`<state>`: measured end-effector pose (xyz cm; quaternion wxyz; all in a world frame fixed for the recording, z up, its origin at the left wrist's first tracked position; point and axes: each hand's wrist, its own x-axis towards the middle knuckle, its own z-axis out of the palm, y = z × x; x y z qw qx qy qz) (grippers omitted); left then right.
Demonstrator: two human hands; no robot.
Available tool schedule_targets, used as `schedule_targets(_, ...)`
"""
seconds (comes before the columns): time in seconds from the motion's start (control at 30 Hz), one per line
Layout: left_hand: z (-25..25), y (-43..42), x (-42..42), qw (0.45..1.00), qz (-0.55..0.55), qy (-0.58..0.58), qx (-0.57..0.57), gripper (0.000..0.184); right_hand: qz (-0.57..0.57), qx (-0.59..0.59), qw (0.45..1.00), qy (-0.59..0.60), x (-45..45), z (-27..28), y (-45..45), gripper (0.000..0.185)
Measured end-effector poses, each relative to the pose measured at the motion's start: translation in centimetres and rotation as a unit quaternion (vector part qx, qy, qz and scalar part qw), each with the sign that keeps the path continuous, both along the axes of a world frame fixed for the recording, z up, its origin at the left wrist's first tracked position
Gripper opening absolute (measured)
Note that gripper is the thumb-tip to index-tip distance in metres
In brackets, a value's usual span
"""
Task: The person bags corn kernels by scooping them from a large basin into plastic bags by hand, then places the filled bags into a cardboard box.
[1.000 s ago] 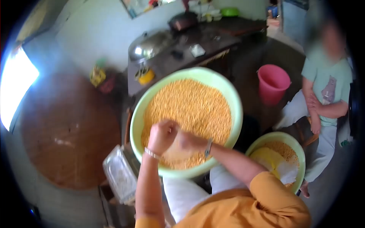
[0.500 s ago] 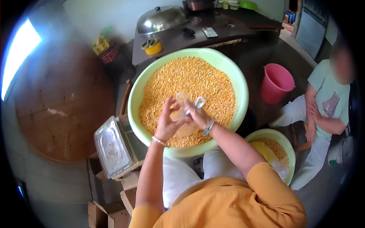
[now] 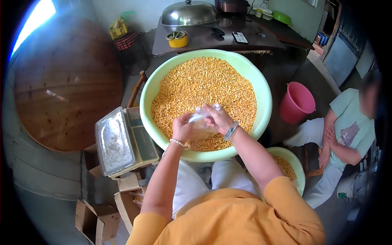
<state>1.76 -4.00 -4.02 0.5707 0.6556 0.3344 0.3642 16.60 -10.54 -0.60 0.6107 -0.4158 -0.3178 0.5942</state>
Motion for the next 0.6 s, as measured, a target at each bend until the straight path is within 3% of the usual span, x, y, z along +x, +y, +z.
schedule_targets(0.13,1.2,0.4,-0.8,0.97,-0.099,-0.144,-0.169,0.022,0.048,0.054,0.997,0.026,0.5,0.0,0.0,0.03)
schedule_targets(0.27,1.8,0.7,-1.2,0.945,-0.099,-0.206,-0.234,0.018,0.06,0.069,0.996,0.021,-0.1,0.5,-0.3,0.02)
schedule_targets(0.37,1.6,1.1,-1.3,0.935,-0.079,-0.216,-0.271,0.019,0.028,0.106,0.982,-0.151,-0.7,0.4,-0.3,0.009)
schedule_targets(0.43,2.5,0.6,-1.2,0.928,-0.061,-0.219,-0.295,0.022,-0.043,0.187,0.915,-0.354,-0.5,-1.2,0.2,0.008)
schedule_targets(0.5,2.4,0.8,-1.3,0.929,-0.064,-0.209,-0.298,0.023,-0.136,0.264,0.797,-0.525,-1.0,-2.0,0.5,0.01)
schedule_targets(0.6,2.7,0.2,-1.0,0.951,-0.024,-0.151,-0.27,0.03,-0.201,0.287,0.755,-0.555,-1.8,-1.8,0.3,0.013)
